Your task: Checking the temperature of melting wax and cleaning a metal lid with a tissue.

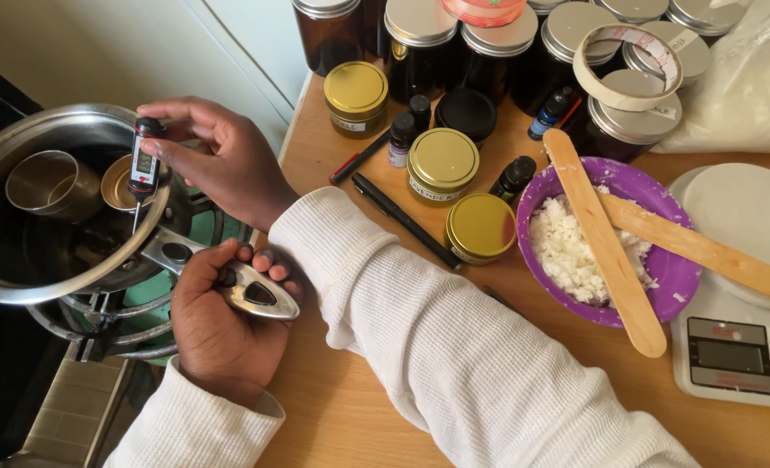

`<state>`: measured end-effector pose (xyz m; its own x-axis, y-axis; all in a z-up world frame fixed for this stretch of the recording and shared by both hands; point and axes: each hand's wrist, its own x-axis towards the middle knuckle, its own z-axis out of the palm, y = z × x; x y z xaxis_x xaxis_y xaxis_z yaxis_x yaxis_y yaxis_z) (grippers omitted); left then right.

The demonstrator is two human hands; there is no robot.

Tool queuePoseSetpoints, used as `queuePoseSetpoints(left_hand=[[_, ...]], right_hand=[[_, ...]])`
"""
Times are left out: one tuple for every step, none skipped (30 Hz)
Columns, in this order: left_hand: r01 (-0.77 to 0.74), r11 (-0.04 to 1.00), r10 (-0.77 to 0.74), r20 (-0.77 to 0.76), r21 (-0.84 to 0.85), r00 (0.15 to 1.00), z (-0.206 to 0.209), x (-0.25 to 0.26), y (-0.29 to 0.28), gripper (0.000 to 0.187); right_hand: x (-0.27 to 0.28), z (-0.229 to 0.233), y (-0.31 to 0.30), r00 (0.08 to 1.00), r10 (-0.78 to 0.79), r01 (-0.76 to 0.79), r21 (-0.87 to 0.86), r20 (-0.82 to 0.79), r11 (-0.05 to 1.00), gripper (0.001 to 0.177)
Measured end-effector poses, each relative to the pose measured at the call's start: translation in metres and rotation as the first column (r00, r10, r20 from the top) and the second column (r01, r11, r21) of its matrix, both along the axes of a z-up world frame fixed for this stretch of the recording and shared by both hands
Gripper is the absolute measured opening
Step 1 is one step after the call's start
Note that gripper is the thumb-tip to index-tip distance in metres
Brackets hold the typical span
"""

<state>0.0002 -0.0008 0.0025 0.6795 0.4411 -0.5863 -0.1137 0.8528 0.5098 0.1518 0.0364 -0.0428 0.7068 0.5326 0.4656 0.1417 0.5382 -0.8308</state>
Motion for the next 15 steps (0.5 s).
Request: queuePoseSetpoints(left_hand=[[0.000,1.000,0.000,0.002,0.001,1.000,-0.0007,0.0006,0.0004,0.020],[0.005,1.000,-0.005,0.007,0.000,1.000,-0.0014,0.0002,0.0007,0.020],[0.011,1.000,-0.011,0.012,0.000,1.000,-0.0022,-0.0002,0.0010,0.021],[0.011,1.000,-0.011,0.012,0.000,1.000,-0.0027,-0.0003,0.0015,0.021],[0.013,1.000,-0.013,0.020,-0.002,1.000,-0.0031,-0.0004,0.0018,0.020],[0.016,1.000,-0.015,0.030,-0.004,0.999,-0.0039,-0.0006,0.0020,0.020],[0.015,1.000,-0.015,0.031,-0.004,0.999,-0.0042,-0.0002,0.0020,0.020],[0.011,1.000,-0.011,0.029,-0.009,1.000,-0.0043,-0.0002,0.0021,0.020],[0.006,1.000,-0.006,0.028,-0.014,1.000,-0.0044,-0.0001,0.0022,0.020],[0.006,1.000,-0.006,0.029,-0.014,1.000,-0.0037,-0.0002,0.0020,0.020],[0.004,1.000,-0.004,0.014,-0.007,1.000,-0.0031,-0.0003,0.0018,0.020],[0.002,1.000,-0.002,-0.002,0.001,1.000,-0.0025,-0.0008,0.0015,0.020],[0.001,1.000,-0.001,-0.002,0.000,1.000,-0.0026,-0.0006,0.0014,0.020],[0.002,1.000,-0.002,0.001,-0.006,1.000,-0.0026,-0.0005,0.0016,0.020],[0.003,1.000,-0.003,0.003,-0.012,1.000,-0.0025,-0.0004,0.0017,0.019]], right_hand=[[0.0009,0.0005,-0.0001,1.000,0.000,0.000,0.001,0.002,1.000,0.035],[0.0005,0.0004,-0.0002,1.000,-0.001,0.001,-0.001,0.002,1.000,0.035],[0.0002,0.0004,-0.0001,1.000,-0.003,0.003,-0.002,0.003,1.000,0.035],[0.0004,0.0000,0.0001,1.000,-0.003,0.003,-0.002,0.003,1.000,0.035],[0.0006,-0.0004,0.0003,1.000,0.001,-0.001,0.006,0.007,1.000,0.035],[0.0008,-0.0010,0.0003,1.000,0.005,-0.005,0.014,0.012,1.000,0.035],[0.0007,-0.0002,0.0001,1.000,0.005,-0.005,0.013,0.013,1.000,0.035],[0.0003,0.0006,-0.0001,1.000,0.003,-0.003,0.010,0.007,1.000,0.035],[-0.0001,0.0013,-0.0002,1.000,0.001,-0.001,0.007,0.002,1.000,0.034],[0.0000,0.0012,0.0001,1.000,0.001,-0.001,0.007,0.002,1.000,0.034],[0.0000,0.0011,0.0003,1.000,-0.004,0.004,0.002,0.006,1.000,0.034],[-0.0004,0.0008,0.0006,1.000,-0.009,0.009,-0.003,0.009,1.000,0.034],[-0.0002,0.0009,0.0001,1.000,-0.007,0.007,-0.004,0.009,1.000,0.034],[-0.0001,0.0012,0.0000,1.000,-0.004,0.004,-0.002,0.011,1.000,0.034],[0.0000,0.0015,-0.0001,1.000,0.000,0.000,0.001,0.014,1.000,0.034]])
